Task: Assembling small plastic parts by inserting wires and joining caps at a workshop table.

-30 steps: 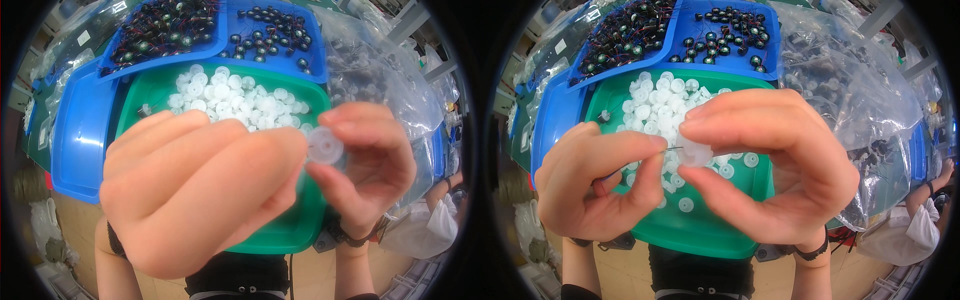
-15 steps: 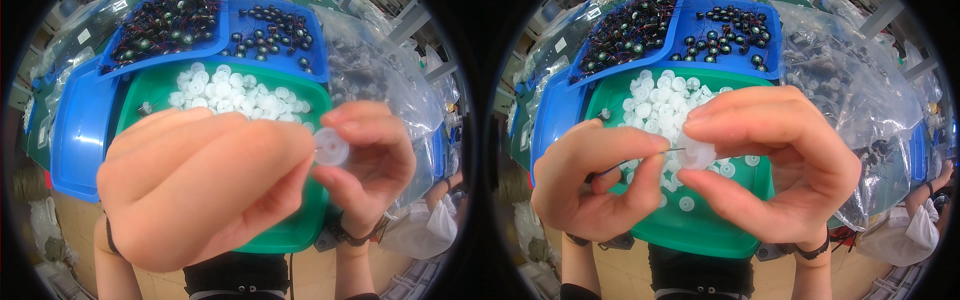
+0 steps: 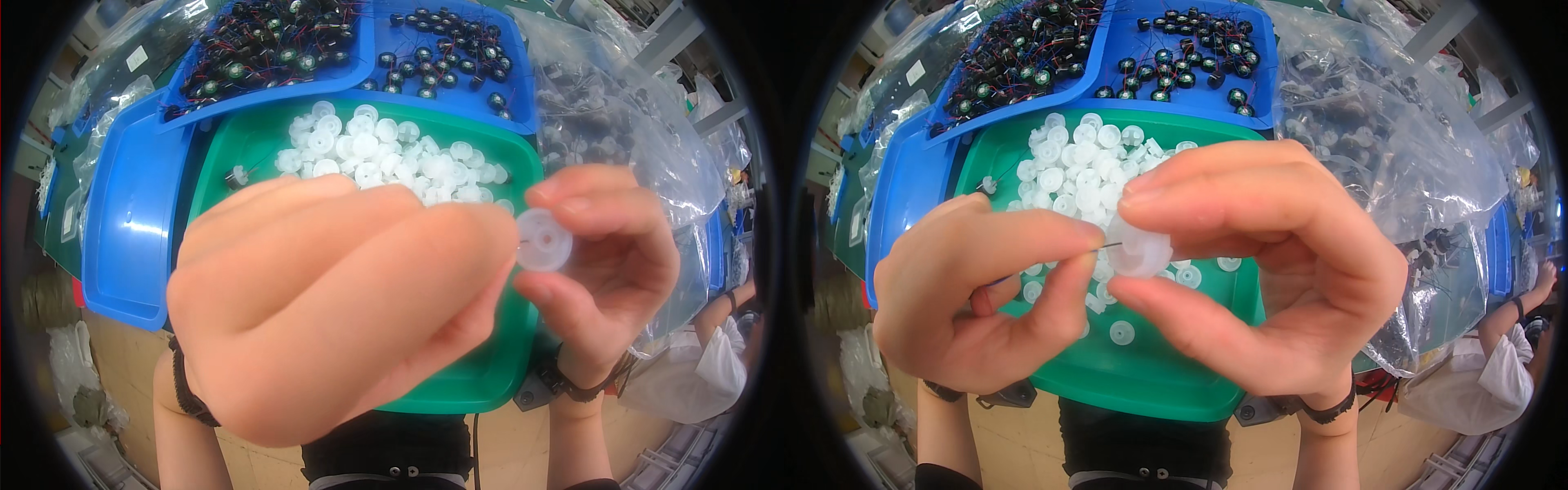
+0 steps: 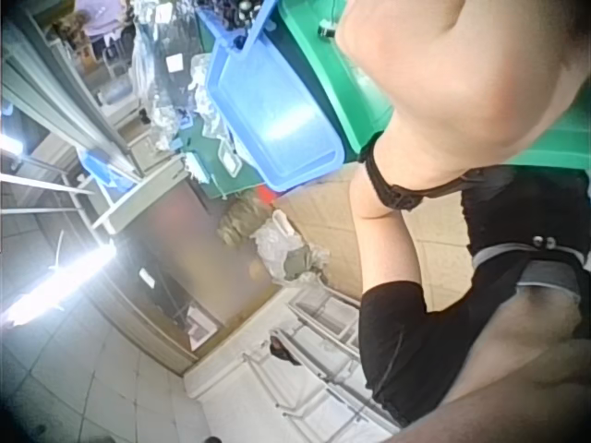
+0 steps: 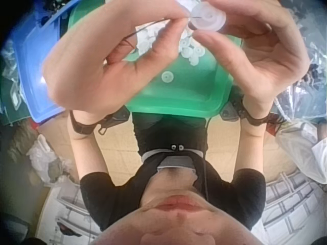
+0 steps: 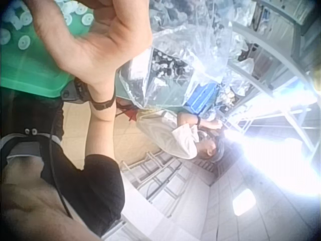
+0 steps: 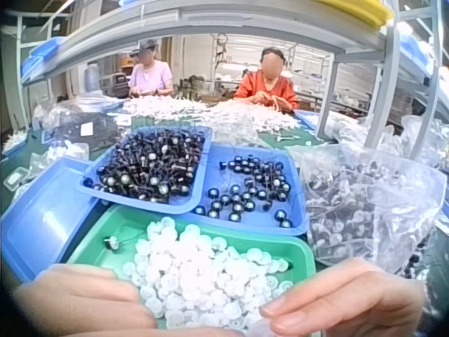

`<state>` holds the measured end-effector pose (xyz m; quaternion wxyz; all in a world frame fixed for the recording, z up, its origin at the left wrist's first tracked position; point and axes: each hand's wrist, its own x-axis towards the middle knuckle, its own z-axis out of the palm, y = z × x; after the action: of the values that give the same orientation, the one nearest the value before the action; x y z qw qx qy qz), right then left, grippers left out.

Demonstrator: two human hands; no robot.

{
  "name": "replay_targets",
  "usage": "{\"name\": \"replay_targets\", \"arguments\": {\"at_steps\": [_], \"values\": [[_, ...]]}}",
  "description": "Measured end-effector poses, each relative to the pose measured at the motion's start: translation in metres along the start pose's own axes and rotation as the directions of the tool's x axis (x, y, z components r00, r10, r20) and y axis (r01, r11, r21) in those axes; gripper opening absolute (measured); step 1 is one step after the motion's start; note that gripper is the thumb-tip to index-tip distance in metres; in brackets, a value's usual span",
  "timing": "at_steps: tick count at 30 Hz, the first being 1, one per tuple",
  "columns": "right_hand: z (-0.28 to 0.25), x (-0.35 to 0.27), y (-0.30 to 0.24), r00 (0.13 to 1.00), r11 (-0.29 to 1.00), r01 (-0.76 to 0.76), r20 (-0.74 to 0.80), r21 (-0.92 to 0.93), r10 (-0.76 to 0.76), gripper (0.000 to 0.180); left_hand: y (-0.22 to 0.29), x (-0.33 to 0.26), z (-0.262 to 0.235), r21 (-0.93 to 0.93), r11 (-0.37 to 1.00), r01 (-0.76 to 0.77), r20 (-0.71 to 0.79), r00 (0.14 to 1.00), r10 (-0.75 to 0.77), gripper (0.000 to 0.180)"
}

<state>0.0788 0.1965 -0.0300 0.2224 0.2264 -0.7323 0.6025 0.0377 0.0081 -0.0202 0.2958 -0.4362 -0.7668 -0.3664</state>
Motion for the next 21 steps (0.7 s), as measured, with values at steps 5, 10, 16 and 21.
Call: {"name": "replay_targets", "arguments": {"at_steps": [5,10,16,21], "values": [[-0.001,0.001,0.000,1.000,1.000,0.016,0.001,-0.016,-0.016,0.037,0.005,0.006,0.000,0.019,1.000,-0.013,0.002,1.000,0.013,0.024],[-0.004,0.003,0.007,0.989,0.991,0.134,0.066,-0.029,-0.132,0.035,0.014,0.011,-0.003,0.153,0.988,-0.011,0.098,0.995,-0.004,0.022],[0.003,0.001,0.007,0.998,0.998,0.066,0.019,0.009,-0.066,0.035,0.017,0.007,-0.001,0.104,0.992,0.076,0.017,0.997,-0.078,0.021],[-0.003,0.001,0.003,0.997,0.996,0.080,0.015,-0.031,-0.080,0.037,0.016,0.004,-0.002,-0.052,0.973,0.226,0.008,0.974,-0.226,0.022]]}}
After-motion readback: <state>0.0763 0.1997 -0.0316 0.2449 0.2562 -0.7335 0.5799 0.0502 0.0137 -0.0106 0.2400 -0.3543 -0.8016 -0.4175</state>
